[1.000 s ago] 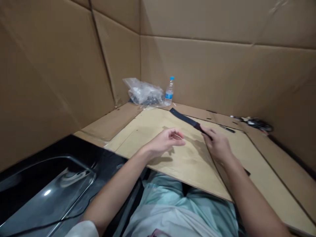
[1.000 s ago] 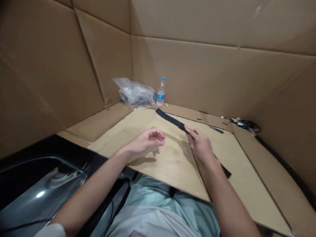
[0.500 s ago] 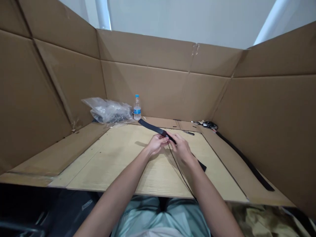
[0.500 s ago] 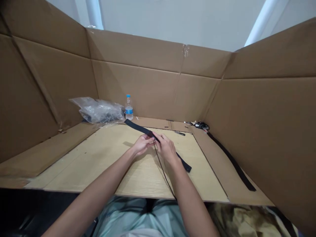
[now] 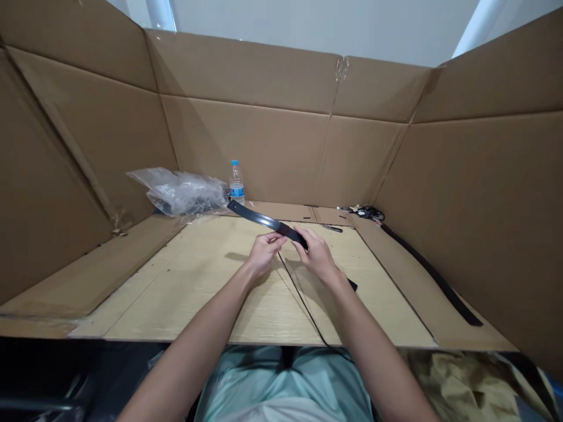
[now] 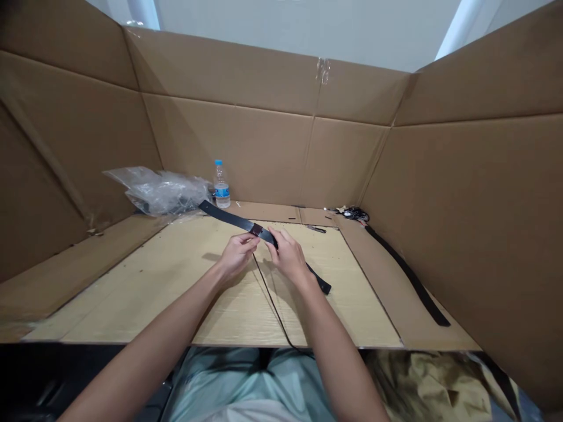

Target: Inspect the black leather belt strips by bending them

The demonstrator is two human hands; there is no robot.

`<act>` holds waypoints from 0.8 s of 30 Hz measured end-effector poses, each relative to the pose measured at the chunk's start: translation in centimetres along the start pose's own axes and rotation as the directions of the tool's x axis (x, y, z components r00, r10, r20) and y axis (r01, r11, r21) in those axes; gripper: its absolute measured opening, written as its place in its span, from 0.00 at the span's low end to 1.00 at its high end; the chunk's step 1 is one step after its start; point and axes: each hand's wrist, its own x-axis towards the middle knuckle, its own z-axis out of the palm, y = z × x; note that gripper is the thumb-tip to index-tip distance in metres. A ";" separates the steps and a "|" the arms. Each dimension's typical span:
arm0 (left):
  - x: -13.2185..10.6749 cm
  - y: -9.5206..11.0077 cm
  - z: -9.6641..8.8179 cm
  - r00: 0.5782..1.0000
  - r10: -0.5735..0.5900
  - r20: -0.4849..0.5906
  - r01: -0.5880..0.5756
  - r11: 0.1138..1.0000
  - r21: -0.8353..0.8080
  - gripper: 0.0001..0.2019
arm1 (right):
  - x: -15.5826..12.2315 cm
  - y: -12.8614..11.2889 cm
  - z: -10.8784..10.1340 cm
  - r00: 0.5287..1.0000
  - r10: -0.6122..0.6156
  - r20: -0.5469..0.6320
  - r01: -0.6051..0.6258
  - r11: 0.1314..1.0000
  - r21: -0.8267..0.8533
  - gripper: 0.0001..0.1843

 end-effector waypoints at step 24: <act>-0.2 0.3 2.1 0.949 0.188 -0.252 -0.220 0.969 -0.108 0.17 | 2.5 -0.6 1.7 0.995 0.081 0.061 -0.067 0.976 -0.209 0.05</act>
